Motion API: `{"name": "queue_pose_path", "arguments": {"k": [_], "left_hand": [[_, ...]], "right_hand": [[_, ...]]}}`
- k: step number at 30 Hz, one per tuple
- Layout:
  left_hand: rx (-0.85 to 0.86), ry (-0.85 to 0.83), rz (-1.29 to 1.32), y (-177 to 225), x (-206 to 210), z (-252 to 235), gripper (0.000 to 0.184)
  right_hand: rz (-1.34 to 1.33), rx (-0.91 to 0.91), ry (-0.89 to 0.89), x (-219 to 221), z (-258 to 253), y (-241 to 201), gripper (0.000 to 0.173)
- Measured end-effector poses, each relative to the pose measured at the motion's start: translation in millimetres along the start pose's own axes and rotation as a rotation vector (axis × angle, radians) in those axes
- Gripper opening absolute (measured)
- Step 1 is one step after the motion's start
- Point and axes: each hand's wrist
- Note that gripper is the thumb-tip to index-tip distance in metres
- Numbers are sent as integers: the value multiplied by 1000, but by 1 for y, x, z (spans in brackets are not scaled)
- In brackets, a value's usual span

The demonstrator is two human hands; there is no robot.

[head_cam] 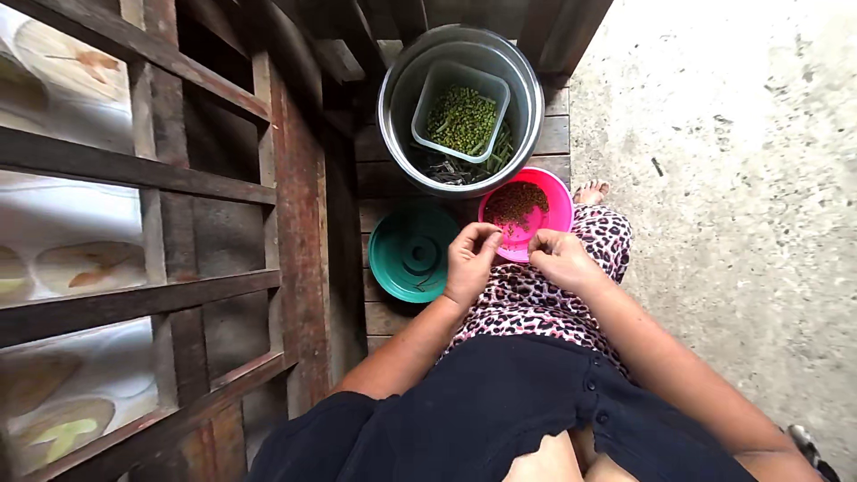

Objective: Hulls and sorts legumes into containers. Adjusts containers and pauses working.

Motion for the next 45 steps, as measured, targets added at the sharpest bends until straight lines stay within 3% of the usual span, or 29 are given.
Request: {"name": "queue_pose_path", "arguments": {"k": [5, 9, 12, 16, 20, 30, 37, 45], "left_hand": [[-325, 90, 195, -10, -14, 2, 7], [-420, 112, 296, -6, -9, 5, 8], [-435, 97, 344, -2, -9, 2, 9], [-505, -5, 345, -2, -3, 1, 12], [-563, -88, 296, -3, 10, 0, 11], [-521, -217, 144, -10, 18, -5, 10], [-582, -194, 100, 0, 21, -10, 5], [-561, -209, 48, -3, 24, -22, 2]], "right_hand": [[131, -289, 141, 9, -46, -51, 19], [198, -424, 178, 18, -68, -84, 31], [155, -463, 178, 13, -55, -66, 26], [-85, -197, 83, 5, -22, -16, 15], [-312, -13, 80, 6, 4, 1, 6], [-384, 41, 149, 10, 6, 16, 7], [-432, 91, 141, 12, -3, 22, 6], [-544, 151, 25, 8, -19, 26, 6]]}}
Point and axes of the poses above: each hand's wrist, its own z-axis away from the middle knuckle, its own x-axis out of the palm, y = z × x, and after that the axes turned 11 degrees about y, right-handed
